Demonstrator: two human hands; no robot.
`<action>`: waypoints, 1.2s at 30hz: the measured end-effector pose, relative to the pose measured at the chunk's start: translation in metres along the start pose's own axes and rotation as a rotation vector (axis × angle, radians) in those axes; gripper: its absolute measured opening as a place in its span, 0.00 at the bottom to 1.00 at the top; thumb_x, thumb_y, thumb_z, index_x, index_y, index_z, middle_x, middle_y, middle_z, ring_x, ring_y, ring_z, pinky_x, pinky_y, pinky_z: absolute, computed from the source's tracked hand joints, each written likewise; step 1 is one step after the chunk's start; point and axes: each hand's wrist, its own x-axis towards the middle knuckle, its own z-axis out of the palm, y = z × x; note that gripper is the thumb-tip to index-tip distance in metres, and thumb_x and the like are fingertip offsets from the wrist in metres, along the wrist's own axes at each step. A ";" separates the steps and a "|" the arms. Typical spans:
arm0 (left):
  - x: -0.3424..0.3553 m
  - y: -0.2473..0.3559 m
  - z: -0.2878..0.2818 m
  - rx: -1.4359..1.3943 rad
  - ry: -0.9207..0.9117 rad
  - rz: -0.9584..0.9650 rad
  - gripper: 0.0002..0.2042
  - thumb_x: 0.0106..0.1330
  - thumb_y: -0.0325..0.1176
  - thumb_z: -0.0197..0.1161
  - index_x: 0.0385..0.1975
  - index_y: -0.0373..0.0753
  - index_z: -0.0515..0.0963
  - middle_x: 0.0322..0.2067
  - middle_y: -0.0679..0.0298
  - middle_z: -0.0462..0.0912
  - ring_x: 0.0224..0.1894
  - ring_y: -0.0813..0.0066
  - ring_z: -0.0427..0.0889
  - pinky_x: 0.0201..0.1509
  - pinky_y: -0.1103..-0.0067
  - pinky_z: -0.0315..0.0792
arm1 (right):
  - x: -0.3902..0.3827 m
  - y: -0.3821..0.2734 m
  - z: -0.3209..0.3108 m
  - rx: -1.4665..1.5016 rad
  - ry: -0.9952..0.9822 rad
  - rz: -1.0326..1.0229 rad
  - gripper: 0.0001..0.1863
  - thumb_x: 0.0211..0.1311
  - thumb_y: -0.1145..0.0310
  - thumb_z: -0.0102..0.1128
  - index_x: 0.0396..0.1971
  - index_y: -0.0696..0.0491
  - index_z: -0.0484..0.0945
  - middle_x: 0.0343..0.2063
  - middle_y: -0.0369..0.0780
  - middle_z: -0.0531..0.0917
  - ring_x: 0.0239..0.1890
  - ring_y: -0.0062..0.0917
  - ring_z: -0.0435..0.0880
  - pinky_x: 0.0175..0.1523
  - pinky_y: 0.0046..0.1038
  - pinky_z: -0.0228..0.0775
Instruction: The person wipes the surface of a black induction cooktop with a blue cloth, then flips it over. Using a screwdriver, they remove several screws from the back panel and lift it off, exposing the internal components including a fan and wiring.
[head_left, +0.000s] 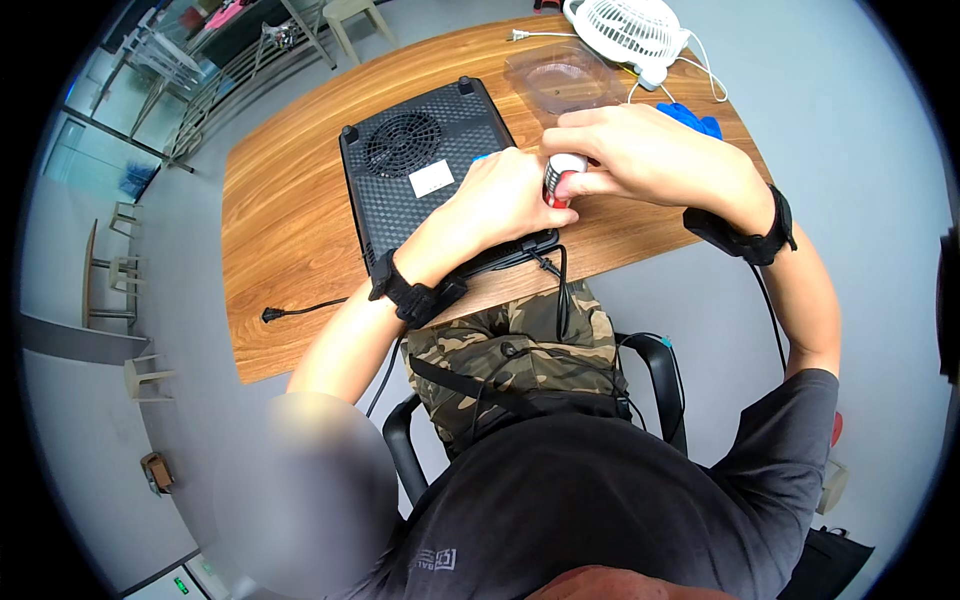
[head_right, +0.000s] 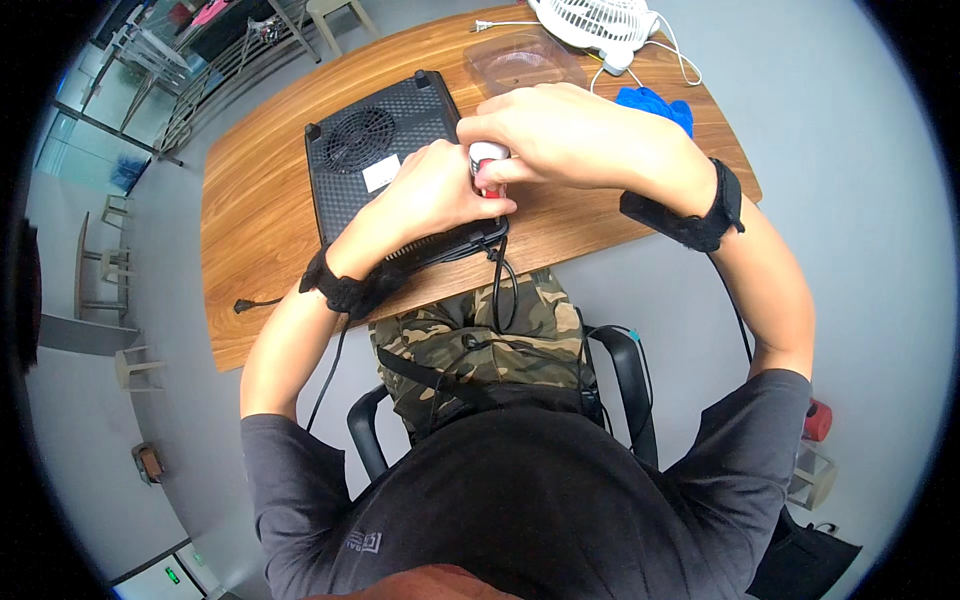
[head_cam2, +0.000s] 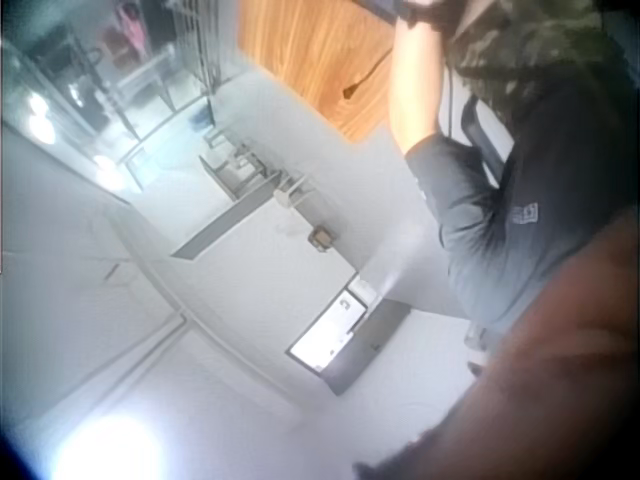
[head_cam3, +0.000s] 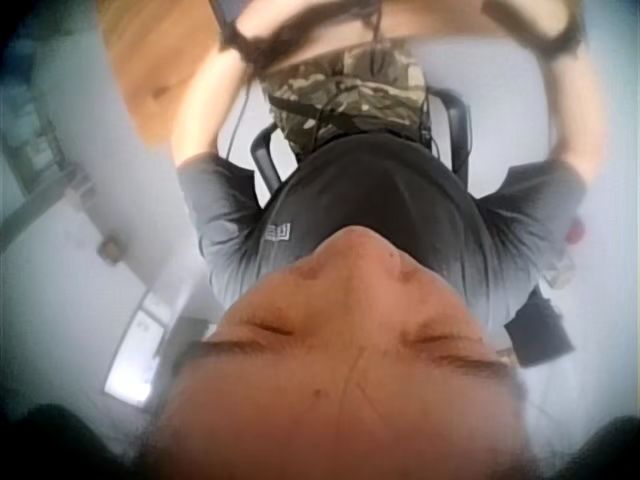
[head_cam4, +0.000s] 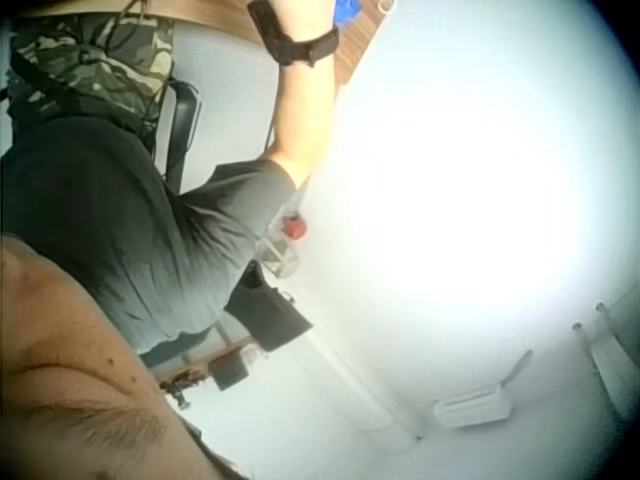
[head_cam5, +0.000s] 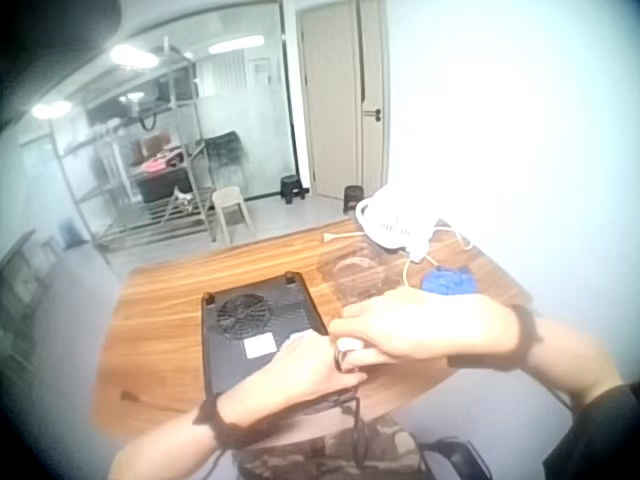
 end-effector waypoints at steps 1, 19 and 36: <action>0.000 0.003 -0.006 0.001 -0.073 -0.020 0.19 0.53 0.42 0.79 0.38 0.35 0.83 0.27 0.51 0.87 0.32 0.52 0.88 0.40 0.66 0.81 | -0.003 0.003 0.002 0.026 0.008 -0.045 0.15 0.64 0.58 0.65 0.42 0.53 0.80 0.36 0.43 0.80 0.38 0.43 0.84 0.40 0.42 0.75; 0.005 -0.004 0.001 -0.183 -0.095 -0.013 0.19 0.55 0.42 0.78 0.31 0.31 0.82 0.25 0.50 0.86 0.30 0.55 0.87 0.39 0.68 0.79 | -0.004 0.001 -0.006 -0.016 0.051 -0.022 0.10 0.66 0.65 0.63 0.43 0.52 0.80 0.39 0.42 0.79 0.41 0.41 0.83 0.41 0.39 0.76; 0.007 -0.009 0.010 -0.036 -0.086 -0.033 0.17 0.55 0.40 0.78 0.32 0.31 0.84 0.27 0.52 0.87 0.30 0.56 0.87 0.40 0.70 0.80 | -0.001 0.002 0.000 -0.116 0.076 0.064 0.20 0.63 0.51 0.65 0.32 0.56 0.79 0.23 0.46 0.83 0.30 0.43 0.85 0.36 0.41 0.76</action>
